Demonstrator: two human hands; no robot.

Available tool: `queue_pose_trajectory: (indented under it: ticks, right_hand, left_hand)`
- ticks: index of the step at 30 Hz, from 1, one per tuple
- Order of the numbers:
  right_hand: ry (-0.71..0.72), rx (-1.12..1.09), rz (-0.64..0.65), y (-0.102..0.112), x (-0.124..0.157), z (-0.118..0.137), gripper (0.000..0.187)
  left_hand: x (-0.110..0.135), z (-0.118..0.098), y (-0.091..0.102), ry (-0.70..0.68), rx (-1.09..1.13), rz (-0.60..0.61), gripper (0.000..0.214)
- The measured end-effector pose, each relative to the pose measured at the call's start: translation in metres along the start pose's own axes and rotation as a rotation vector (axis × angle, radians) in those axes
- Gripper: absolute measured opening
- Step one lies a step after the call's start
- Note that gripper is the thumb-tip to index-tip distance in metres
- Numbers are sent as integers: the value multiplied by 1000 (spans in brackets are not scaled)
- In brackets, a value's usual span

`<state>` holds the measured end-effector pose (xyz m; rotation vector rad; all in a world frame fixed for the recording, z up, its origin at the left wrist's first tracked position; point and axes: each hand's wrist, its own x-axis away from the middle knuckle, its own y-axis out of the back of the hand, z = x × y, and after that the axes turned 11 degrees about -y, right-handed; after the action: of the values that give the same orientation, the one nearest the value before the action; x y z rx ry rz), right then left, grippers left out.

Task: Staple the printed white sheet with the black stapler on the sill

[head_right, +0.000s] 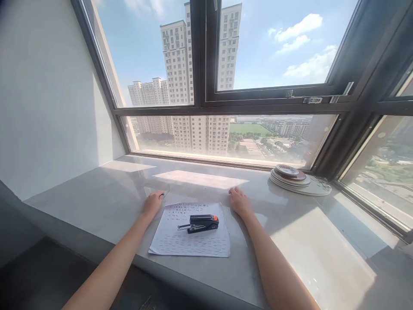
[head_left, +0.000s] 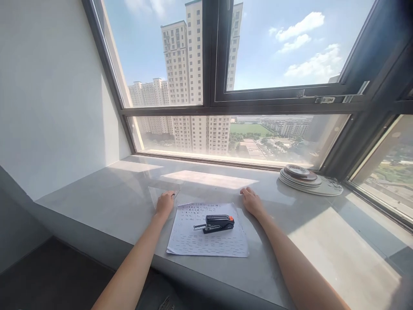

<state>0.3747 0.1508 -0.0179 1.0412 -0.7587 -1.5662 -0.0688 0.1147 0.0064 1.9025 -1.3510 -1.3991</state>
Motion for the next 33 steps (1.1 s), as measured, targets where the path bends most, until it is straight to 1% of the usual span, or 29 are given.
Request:
queue_pose_trajectory:
  ticks: [4, 8, 9, 11, 13, 14, 15, 18, 21, 24, 26, 28, 30, 31, 33]
  right_hand:
    - [17, -44, -63, 4, -1, 4, 29]
    - [22, -76, -82, 7, -1, 6, 20]
    - [21, -83, -80, 8, -1, 7, 20]
    - [14, -93, -77, 9, -1, 7, 25]
    - [5, -100, -82, 9, 0, 8, 30]
    - [1, -103, -85, 9, 0, 8, 31]
    - [-2, -106, -89, 9, 0, 8, 31]
    - [4, -119, -88, 10, 0, 8, 30]
    - [20, -135, -73, 9, 0, 8, 30]
    - [11, -148, -68, 7, 0, 7, 29]
    - [4, -150, -63, 5, 0, 6, 29]
    - [6, -149, -58, 4, -1, 6, 28]
    - [13, -146, -62, 6, 0, 7, 27]
    - [23, -149, -78, 8, 1, 10, 27]
    - [77, -200, -143, 13, 5, 18, 27]
  left_hand:
    - [6, -2, 5, 22, -40, -20, 15]
    - [8, -6, 11, 62, -58, -46, 13]
    - [10, -9, 13, 68, -28, -74, 13]
    - [15, -18, 17, 69, 111, -201, 16]
    - [25, -33, 20, 55, 298, -346, 23]
    - [30, -43, 22, 45, 376, -384, 28]
    - [35, -53, 23, 39, 433, -387, 33]
    - [50, -81, 24, 59, 610, -304, 44]
    - [58, -97, 24, 121, 782, -236, 46]
    - [65, -101, 24, 158, 861, -174, 41]
    - [71, -100, 22, 205, 971, -143, 35]
    - [77, -99, 20, 262, 1110, -133, 29]
    - [83, -99, 17, 286, 1192, -146, 27]
    - [86, -99, 15, 272, 1186, -154, 28]
    - [90, -102, 14, 198, 1070, -154, 35]
